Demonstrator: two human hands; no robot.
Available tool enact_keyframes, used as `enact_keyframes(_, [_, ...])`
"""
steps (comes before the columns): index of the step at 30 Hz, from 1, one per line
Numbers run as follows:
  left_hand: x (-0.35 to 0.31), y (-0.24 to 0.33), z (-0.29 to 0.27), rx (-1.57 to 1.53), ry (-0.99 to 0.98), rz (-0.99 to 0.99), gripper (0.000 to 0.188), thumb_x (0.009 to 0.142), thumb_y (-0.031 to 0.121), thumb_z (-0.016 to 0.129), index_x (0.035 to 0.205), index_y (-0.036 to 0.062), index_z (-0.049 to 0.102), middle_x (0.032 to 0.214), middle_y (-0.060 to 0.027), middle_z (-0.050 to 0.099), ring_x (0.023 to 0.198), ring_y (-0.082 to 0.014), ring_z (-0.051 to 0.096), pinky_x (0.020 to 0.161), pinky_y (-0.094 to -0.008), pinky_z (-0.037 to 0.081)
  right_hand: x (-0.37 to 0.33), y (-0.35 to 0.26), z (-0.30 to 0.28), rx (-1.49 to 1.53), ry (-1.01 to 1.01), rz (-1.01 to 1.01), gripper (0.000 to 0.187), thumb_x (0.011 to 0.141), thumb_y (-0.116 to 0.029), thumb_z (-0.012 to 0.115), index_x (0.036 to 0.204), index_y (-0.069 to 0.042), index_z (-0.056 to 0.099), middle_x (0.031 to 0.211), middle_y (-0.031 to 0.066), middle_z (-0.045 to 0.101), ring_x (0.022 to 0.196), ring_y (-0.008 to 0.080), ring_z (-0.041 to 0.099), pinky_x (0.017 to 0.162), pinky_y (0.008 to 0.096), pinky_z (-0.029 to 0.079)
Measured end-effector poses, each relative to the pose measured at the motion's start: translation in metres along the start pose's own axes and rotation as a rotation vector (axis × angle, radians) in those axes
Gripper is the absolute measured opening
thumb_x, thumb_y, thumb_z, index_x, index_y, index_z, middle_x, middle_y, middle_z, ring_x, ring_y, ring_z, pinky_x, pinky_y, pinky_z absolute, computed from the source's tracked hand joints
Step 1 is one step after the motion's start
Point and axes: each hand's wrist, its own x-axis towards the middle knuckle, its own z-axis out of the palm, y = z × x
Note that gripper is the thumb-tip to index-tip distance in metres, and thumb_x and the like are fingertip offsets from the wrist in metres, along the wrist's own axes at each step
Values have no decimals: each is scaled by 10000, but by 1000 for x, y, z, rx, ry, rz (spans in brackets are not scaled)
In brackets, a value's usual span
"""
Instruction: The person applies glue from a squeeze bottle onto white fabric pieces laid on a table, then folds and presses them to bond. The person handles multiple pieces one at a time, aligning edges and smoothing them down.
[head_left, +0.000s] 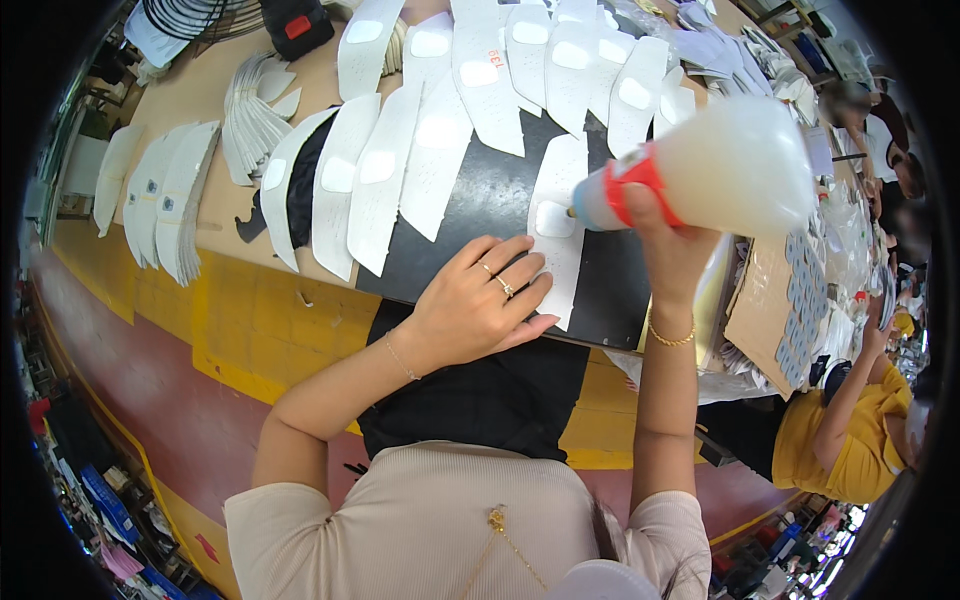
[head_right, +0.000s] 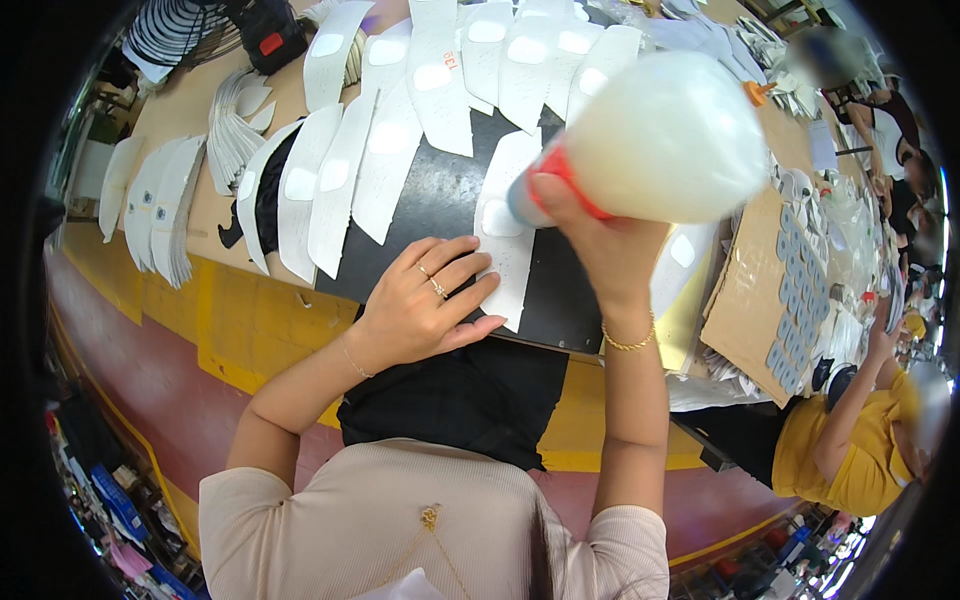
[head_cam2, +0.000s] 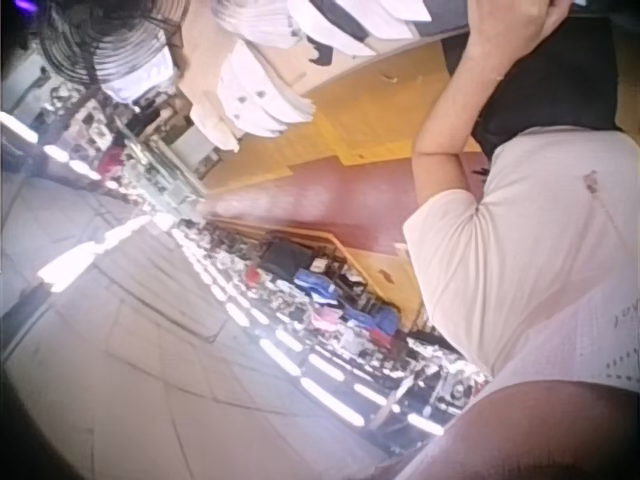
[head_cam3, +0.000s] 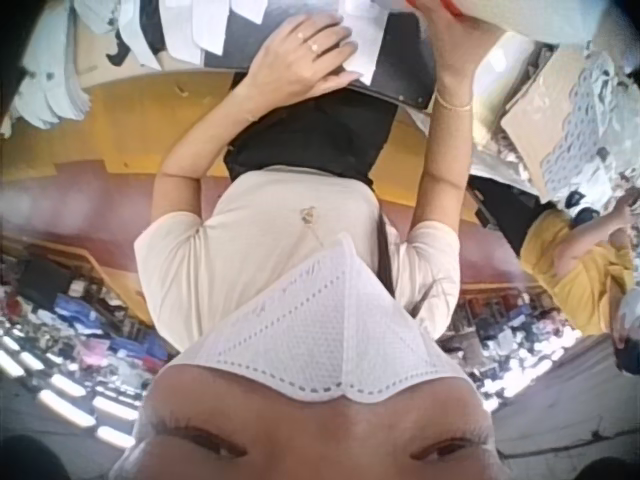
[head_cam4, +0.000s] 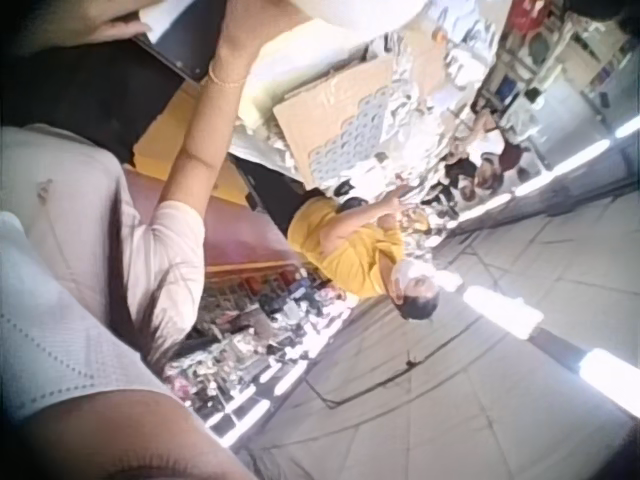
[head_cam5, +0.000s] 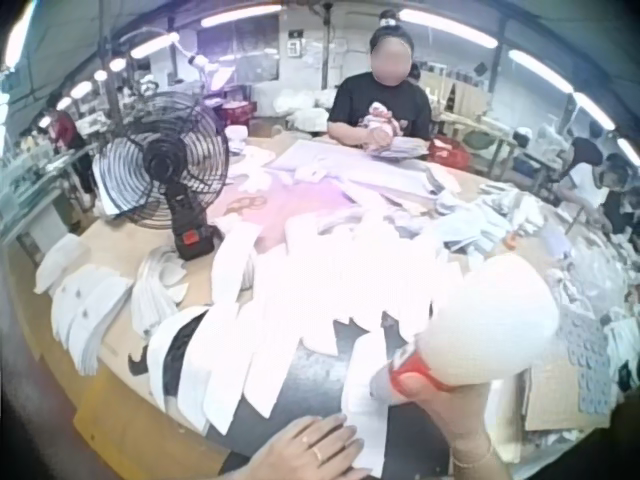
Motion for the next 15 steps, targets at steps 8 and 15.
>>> enact_keyframes(8, [5,4,-4,28,-44,-15,348,748,280,802,995,68,677,1070,-89,640,1087,-286,608,905,-426,473,21,-9,10,-213,-202,-175,400,653,-293,897,925,-50,732,847,106,708,743,266,710,644,332,564])
enact_keyframes(15, [6,5,-1,-9,-46,10,375,709,258,833,994,57,695,1093,-95,633,1092,-292,602,863,-413,479,51,-4,-78,174,170,118,364,918,-241,702,1181,-6,613,1048,104,676,904,184,679,788,352,585])
